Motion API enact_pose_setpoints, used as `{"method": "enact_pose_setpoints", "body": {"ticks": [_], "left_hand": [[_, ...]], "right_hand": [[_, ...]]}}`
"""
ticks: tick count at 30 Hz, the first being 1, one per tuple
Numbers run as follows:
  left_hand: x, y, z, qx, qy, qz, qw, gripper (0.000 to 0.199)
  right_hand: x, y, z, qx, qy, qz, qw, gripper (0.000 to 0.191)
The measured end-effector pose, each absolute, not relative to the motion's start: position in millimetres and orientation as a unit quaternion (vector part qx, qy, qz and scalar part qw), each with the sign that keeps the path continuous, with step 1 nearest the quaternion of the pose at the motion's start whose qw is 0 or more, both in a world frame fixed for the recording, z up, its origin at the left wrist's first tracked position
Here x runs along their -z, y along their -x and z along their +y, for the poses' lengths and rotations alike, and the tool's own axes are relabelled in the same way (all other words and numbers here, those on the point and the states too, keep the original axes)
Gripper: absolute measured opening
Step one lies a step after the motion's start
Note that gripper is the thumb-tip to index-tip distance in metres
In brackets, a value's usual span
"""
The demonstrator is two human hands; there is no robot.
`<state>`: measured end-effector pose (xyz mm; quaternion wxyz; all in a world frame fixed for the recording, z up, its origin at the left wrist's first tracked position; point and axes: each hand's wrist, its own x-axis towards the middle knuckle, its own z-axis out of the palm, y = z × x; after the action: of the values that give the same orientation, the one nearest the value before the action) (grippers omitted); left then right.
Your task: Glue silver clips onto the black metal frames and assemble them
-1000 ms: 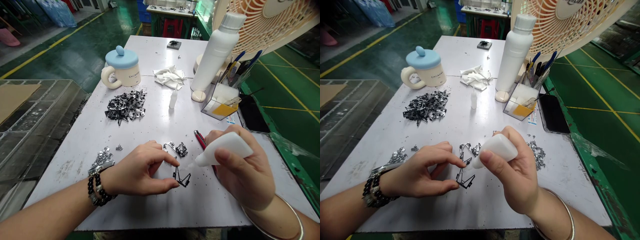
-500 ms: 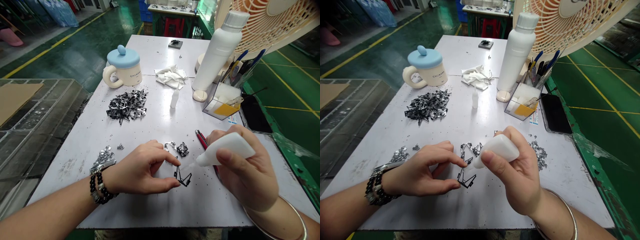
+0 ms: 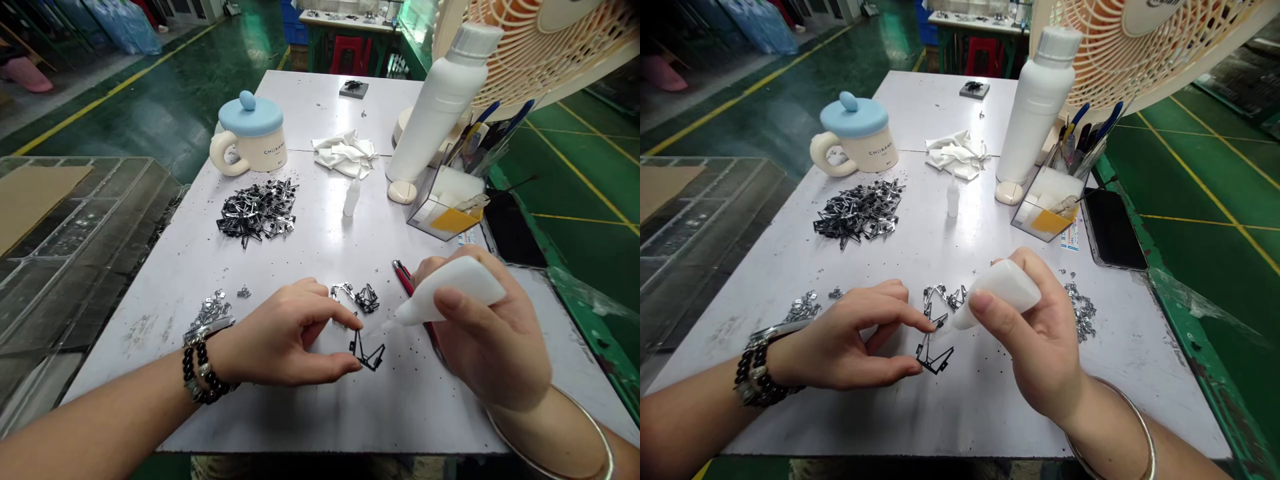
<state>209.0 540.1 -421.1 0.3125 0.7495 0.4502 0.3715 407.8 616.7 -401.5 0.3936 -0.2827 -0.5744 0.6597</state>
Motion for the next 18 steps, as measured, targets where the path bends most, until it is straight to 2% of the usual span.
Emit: {"method": "enact_pose_setpoints", "body": {"ticks": [7, 13, 18], "left_hand": [[416.7, -209.5, 540.7, -0.357, -0.755, 0.453, 0.313, 0.024], [421.0, -209.1, 540.9, -0.37, -0.753, 0.449, 0.308, 0.025], [421.1, -209.2, 539.6, -0.366, -0.752, 0.452, 0.31, 0.024]], "right_hand": [[396.2, -404.3, 620.3, -0.663, 0.298, -0.523, 0.446, 0.022], [401.4, -406.9, 617.9, -0.673, 0.281, -0.557, 0.396, 0.018], [401.9, -407.4, 617.1, -0.679, 0.267, -0.556, 0.399, 0.016]]}}
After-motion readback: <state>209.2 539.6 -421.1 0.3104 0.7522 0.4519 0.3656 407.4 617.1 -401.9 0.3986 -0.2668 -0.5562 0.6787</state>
